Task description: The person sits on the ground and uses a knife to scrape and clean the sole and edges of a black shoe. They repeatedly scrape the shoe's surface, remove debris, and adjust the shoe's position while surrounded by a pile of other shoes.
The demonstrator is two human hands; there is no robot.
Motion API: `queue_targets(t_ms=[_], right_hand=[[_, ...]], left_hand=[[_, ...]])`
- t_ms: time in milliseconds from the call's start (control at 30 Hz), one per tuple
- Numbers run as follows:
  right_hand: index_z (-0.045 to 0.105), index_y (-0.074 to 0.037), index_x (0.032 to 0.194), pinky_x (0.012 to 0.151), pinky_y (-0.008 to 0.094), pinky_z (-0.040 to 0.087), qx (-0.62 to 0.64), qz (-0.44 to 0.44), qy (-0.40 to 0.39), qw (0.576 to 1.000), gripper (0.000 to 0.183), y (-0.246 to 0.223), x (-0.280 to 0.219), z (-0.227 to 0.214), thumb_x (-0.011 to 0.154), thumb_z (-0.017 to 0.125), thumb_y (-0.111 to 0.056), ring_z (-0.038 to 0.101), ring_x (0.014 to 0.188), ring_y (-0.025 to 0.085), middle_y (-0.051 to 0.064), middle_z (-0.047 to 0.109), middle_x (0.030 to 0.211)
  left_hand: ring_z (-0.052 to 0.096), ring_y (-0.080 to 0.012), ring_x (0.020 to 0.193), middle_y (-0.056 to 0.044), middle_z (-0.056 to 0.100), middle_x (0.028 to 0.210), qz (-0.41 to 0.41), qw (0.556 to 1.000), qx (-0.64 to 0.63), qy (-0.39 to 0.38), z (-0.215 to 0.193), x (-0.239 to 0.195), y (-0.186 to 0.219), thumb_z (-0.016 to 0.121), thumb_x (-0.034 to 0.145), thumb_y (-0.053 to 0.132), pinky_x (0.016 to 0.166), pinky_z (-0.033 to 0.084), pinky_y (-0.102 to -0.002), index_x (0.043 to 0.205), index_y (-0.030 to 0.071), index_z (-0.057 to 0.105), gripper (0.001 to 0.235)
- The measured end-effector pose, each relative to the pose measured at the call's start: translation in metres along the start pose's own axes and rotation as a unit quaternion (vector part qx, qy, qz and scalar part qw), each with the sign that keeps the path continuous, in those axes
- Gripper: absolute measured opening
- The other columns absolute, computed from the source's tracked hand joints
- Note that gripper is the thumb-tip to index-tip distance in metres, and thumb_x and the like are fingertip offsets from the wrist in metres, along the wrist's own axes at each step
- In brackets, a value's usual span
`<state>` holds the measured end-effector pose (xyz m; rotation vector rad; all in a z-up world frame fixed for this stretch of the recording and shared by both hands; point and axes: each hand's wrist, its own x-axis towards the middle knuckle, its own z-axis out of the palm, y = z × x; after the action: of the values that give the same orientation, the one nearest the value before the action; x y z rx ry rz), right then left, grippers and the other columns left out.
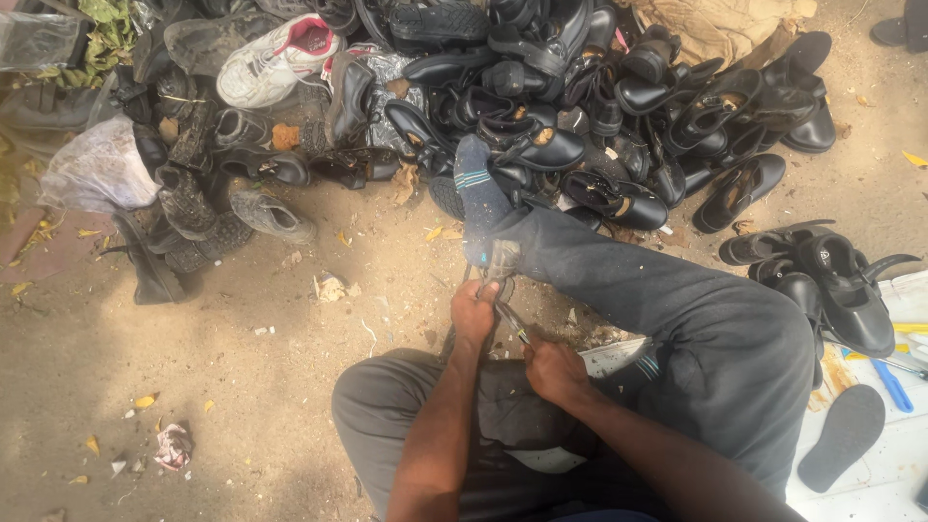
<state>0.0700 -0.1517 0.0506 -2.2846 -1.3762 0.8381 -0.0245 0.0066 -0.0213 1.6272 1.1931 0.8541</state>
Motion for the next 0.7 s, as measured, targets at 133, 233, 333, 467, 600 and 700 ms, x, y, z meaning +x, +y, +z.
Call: queue_targets(t_ms=[133, 233, 333, 467, 600, 700], right_hand=[[0.056, -0.001, 0.12, 0.08, 0.06, 0.052, -0.033, 0.0, -0.002, 0.999, 0.03, -0.023, 0.033, 0.006, 0.101, 0.052, -0.024, 0.07, 0.087, 0.048, 0.027, 0.072, 0.089], [0.051, 0.001, 0.123, 0.076, 0.059, 0.054, -0.02, 0.007, -0.036, 0.999, 0.031, -0.027, 0.015, 0.007, 0.101, 0.05, -0.023, 0.071, 0.083, 0.046, 0.026, 0.072, 0.086], [0.05, 0.001, 0.125, 0.074, 0.057, 0.056, -0.027, 0.013, -0.068, 0.997, 0.033, -0.017, 0.006, -0.004, 0.102, 0.047, -0.021, 0.073, 0.082, 0.043, 0.023, 0.071, 0.087], [0.058, -0.002, 0.111, 0.083, 0.056, 0.053, -0.019, -0.036, -0.008, 0.999, 0.024, -0.018, 0.031, -0.005, 0.098, 0.052, -0.021, 0.07, 0.09, 0.045, 0.025, 0.071, 0.093], [0.054, -0.002, 0.12, 0.089, 0.057, 0.049, -0.031, 0.03, -0.083, 0.996, 0.029, -0.01, 0.021, 0.002, 0.102, 0.049, -0.024, 0.068, 0.094, 0.047, 0.028, 0.072, 0.094], [0.054, 0.009, 0.123, 0.079, 0.063, 0.051, 0.007, -0.164, 0.089, 0.982, 0.04, 0.014, -0.009, 0.008, 0.094, 0.057, -0.019, 0.067, 0.093, 0.055, 0.038, 0.066, 0.109]], left_hand=[[0.062, -0.0368, 0.078, -0.02, 0.066, 0.083, 0.039, 0.997, 0.03, 0.053, 0.006, -0.001, 0.0, 0.076, 0.087, 0.017, 0.075, 0.048, -0.044, 0.09, -0.003, 0.071, 0.021], [0.062, -0.0337, 0.077, -0.018, 0.066, 0.081, 0.02, 0.991, 0.021, 0.133, 0.012, -0.006, 0.004, 0.074, 0.086, 0.014, 0.074, 0.048, -0.044, 0.091, -0.002, 0.073, 0.017], [0.059, -0.0303, 0.074, -0.017, 0.065, 0.078, -0.004, 0.992, 0.028, 0.122, 0.023, -0.003, 0.009, 0.076, 0.085, 0.013, 0.072, 0.047, -0.042, 0.087, -0.004, 0.072, 0.018], [0.057, -0.0217, 0.073, -0.013, 0.067, 0.079, -0.029, 0.996, -0.056, 0.06, 0.015, -0.007, 0.006, 0.074, 0.089, 0.014, 0.071, 0.047, -0.036, 0.091, -0.004, 0.072, 0.018], [0.054, -0.0126, 0.069, -0.004, 0.065, 0.075, -0.086, 0.975, -0.194, 0.071, 0.017, 0.005, -0.002, 0.074, 0.091, 0.013, 0.065, 0.045, -0.03, 0.092, -0.003, 0.076, 0.017], [0.05, -0.01, 0.068, 0.001, 0.06, 0.076, -0.1, 0.962, -0.25, 0.036, 0.015, 0.002, -0.017, 0.073, 0.094, 0.01, 0.061, 0.042, -0.028, 0.088, -0.006, 0.074, 0.018]])
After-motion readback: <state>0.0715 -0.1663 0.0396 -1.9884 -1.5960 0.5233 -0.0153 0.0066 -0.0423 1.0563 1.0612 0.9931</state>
